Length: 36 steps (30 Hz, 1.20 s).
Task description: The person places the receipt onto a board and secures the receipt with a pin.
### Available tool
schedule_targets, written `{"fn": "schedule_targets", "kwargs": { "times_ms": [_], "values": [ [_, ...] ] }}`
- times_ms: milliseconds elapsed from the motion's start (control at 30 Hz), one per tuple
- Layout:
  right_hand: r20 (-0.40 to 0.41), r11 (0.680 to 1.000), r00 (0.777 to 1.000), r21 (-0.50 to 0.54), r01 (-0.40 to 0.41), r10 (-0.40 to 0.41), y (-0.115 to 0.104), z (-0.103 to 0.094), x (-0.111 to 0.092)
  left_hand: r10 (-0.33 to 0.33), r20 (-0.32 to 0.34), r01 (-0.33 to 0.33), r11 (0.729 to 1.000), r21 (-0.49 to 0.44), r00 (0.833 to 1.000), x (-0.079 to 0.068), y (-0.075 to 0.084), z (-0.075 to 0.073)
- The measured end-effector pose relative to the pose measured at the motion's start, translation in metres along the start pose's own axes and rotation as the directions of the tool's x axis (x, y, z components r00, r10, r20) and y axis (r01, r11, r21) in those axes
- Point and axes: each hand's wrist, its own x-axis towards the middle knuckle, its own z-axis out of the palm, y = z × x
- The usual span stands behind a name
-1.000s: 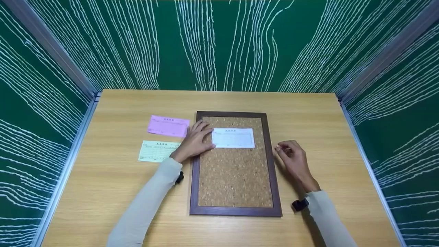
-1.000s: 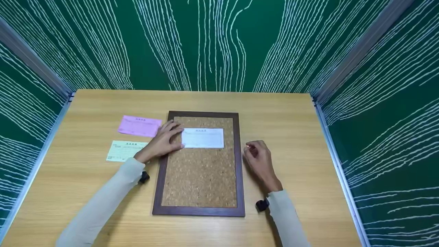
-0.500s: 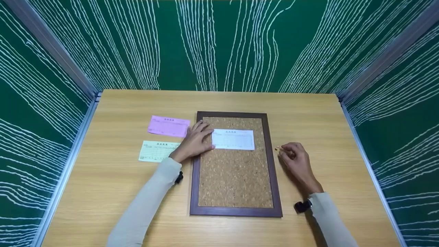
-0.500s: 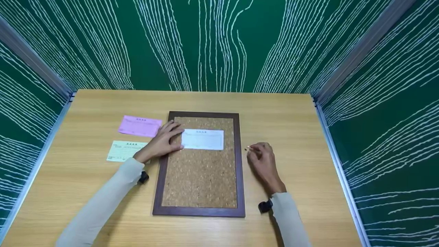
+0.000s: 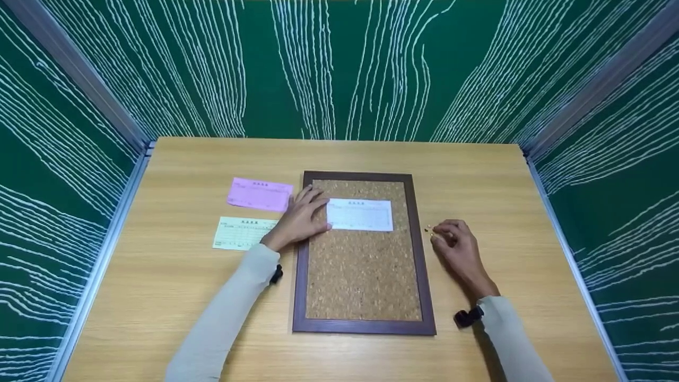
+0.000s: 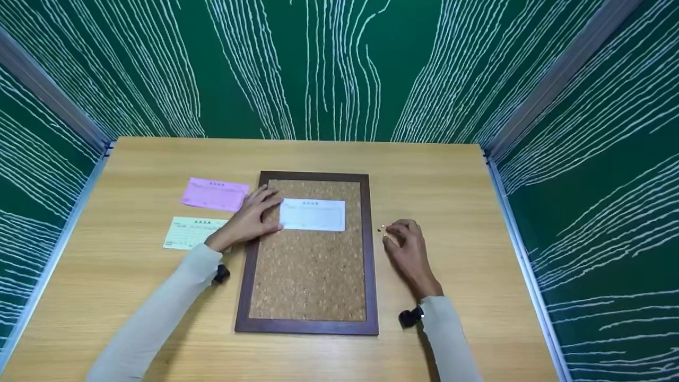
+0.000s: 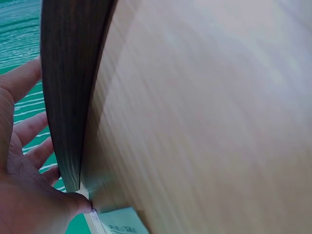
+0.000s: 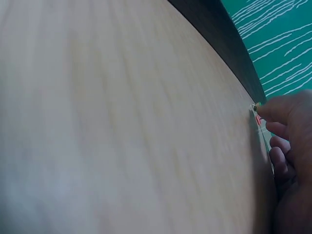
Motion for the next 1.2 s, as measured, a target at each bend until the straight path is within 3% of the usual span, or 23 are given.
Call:
{"fn": "schedule_targets", "kwargs": {
  "times_ms": [367,1200],
  "values": [
    [-0.031,0.999,0.999,-0.038,0.017,-0.018,0.0008,0.0047,0.0031,-0.02,0.013,0.02,1.0,0.005,1.0,0.0019,0.0014,-0.0008],
    [-0.11,0.999,0.994,0.046,0.013,-0.008,0.0018,0.0053,0.0029,0.006,-0.012,-0.005,1.0,0.007,1.0,0.0009,-0.0013,0.0024]
  ]
}}
